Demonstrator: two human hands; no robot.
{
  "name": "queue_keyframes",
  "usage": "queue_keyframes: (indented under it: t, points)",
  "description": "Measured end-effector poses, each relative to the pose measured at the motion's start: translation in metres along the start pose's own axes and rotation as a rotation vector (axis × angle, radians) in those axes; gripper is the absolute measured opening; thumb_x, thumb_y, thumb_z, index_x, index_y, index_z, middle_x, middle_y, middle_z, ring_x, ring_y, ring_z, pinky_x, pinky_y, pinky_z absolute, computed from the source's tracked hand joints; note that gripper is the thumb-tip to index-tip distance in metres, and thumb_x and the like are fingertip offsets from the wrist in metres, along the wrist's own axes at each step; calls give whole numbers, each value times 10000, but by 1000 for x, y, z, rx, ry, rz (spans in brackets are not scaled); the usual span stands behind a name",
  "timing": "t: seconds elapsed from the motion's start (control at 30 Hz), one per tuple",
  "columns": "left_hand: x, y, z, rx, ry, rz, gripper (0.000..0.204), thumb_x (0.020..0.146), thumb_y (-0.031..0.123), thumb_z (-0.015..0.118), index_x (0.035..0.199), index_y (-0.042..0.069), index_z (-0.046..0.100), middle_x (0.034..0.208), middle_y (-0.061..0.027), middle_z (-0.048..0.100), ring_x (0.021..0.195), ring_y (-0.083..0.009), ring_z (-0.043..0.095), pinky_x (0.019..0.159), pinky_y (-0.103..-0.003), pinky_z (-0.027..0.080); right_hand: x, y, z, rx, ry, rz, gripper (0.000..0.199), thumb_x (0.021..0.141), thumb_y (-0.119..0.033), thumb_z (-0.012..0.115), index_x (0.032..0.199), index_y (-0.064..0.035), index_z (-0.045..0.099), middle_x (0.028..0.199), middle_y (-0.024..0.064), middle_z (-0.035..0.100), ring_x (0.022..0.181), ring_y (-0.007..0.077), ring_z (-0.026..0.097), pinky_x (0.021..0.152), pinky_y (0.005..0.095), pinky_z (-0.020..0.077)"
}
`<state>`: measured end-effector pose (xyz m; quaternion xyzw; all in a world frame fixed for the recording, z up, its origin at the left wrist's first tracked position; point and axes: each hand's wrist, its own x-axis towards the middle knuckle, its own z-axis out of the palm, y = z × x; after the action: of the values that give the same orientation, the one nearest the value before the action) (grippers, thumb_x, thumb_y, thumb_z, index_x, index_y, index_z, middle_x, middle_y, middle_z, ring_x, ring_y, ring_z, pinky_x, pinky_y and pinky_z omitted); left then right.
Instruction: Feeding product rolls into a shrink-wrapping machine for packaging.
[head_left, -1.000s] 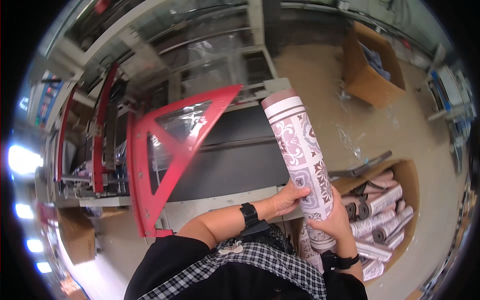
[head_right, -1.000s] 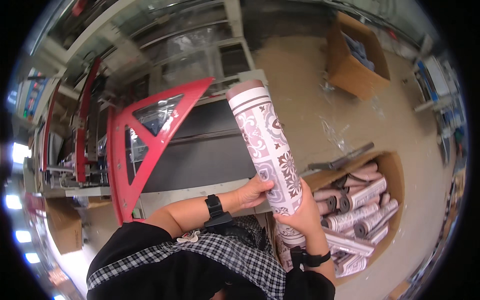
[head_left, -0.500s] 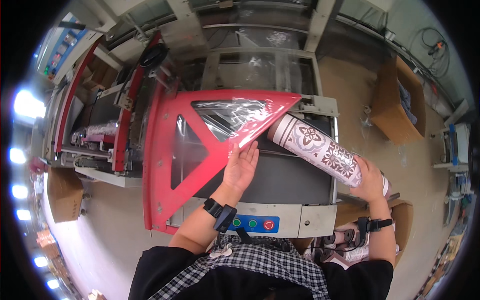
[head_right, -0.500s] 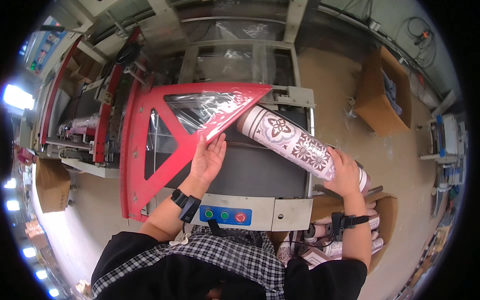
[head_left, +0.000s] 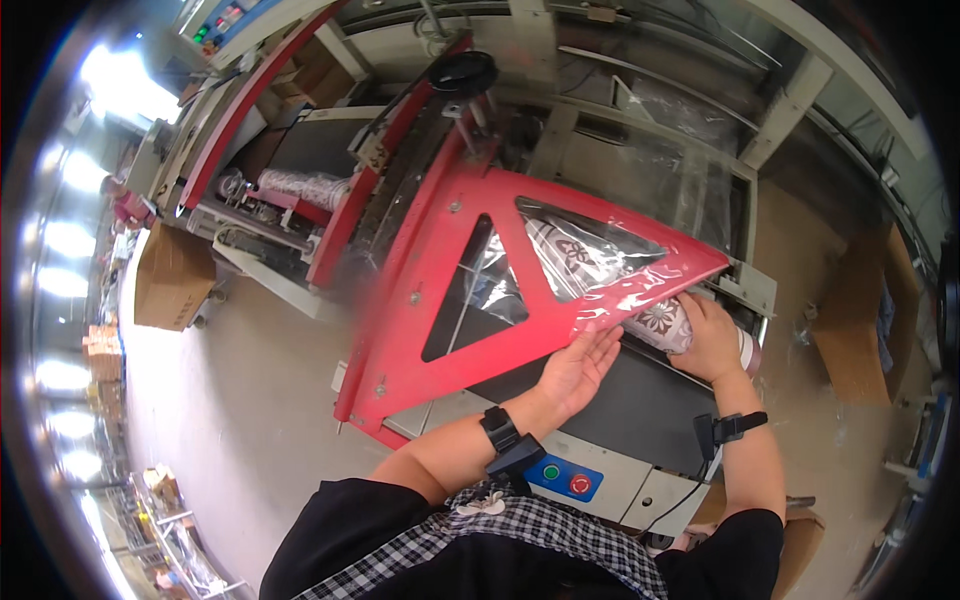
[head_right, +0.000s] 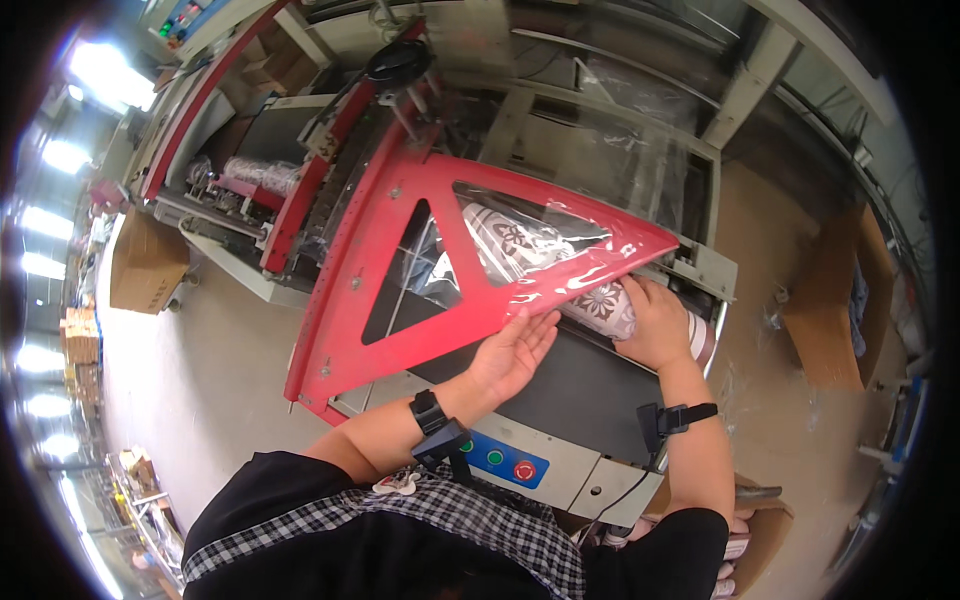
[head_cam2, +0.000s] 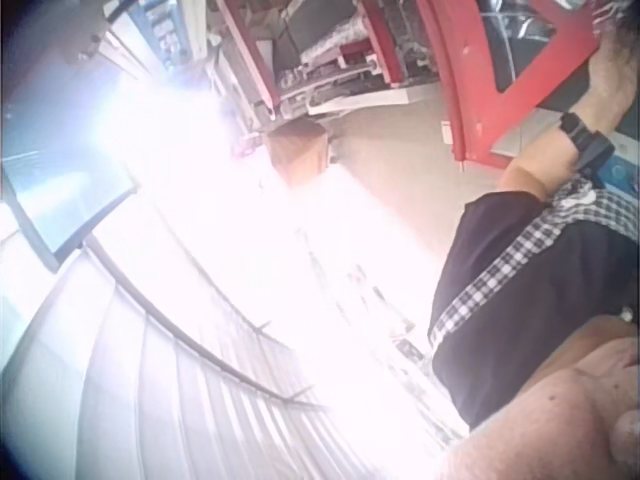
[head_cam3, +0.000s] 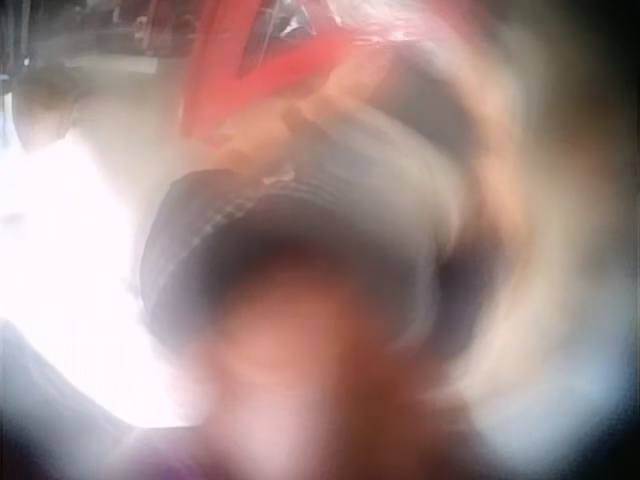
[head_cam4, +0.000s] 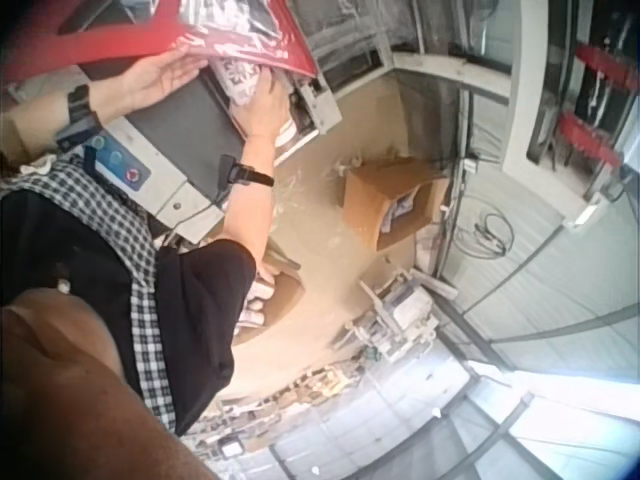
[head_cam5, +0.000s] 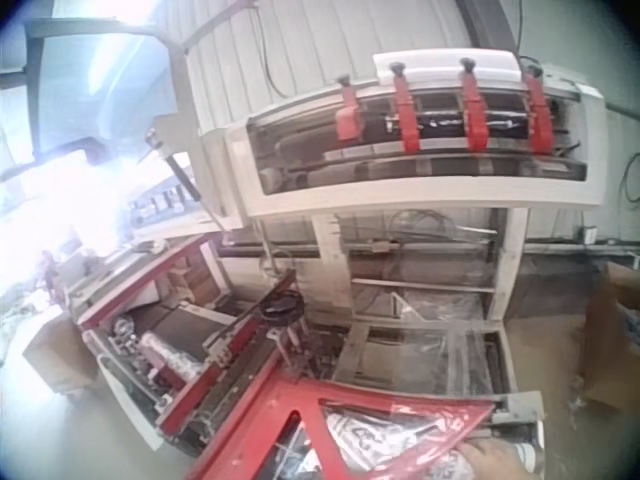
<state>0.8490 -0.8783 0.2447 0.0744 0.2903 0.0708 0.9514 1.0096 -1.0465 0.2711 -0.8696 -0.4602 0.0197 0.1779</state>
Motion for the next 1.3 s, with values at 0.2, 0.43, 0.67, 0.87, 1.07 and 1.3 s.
queue_keyframes:
  t: [0.2, 0.43, 0.67, 0.87, 1.07, 1.3]
  points:
    - [-4, 4, 0, 18, 5, -22, 242, 918, 192, 527, 1110, 48, 500, 1161, -81, 548, 1141, -203, 502, 972, -311, 409, -6, -24, -6, -2, 25, 154, 908, 484, -182, 822, 1277, -60, 397, 1239, 155, 463, 1119, 345, 456, 967, 423, 361]
    - [-2, 2, -6, 15, -26, -17, 271, 913, 190, 534, 1137, 42, 498, 1188, -97, 535, 1153, -207, 494, 992, -312, 406, -58, -6, 22, 7, 292, 399, 827, 566, -99, 798, 1276, -26, 381, 1181, 155, 489, 1081, 305, 492, 927, 409, 404]
    - [-3, 2, -5, 16, -16, -5, 265, 907, 173, 542, 1132, 39, 502, 1190, -99, 539, 1141, -205, 503, 986, -315, 414, -32, -33, 67, 1017, 361, 646, 510, 732, 61, 664, 1175, 16, 415, 1047, 133, 530, 884, 162, 582, 751, 256, 515]
    - [-5, 1, -7, 14, -4, 28, 262, 898, 172, 558, 1120, 41, 510, 1157, -92, 559, 1126, -201, 515, 970, -316, 427, -2, -58, 93, 1177, 364, 592, 491, 755, 49, 654, 1185, 24, 419, 1066, 138, 539, 895, 169, 585, 762, 259, 517]
    - [-12, 8, -3, 30, 47, 49, 245, 886, 169, 579, 1091, 45, 527, 1115, -78, 575, 1105, -200, 526, 954, -315, 435, 27, -78, 115, 1231, 348, 515, 353, 805, 32, 595, 1142, 33, 490, 1082, 123, 584, 967, 163, 580, 822, 281, 469]
    - [-27, 20, -23, 40, 93, 132, 246, 877, 184, 595, 1078, 58, 533, 1086, -69, 578, 1075, -197, 536, 936, -314, 444, 24, -93, 125, 1333, 51, 523, 312, 833, 32, 551, 1143, 21, 514, 1111, 106, 588, 984, 150, 568, 824, 265, 451]
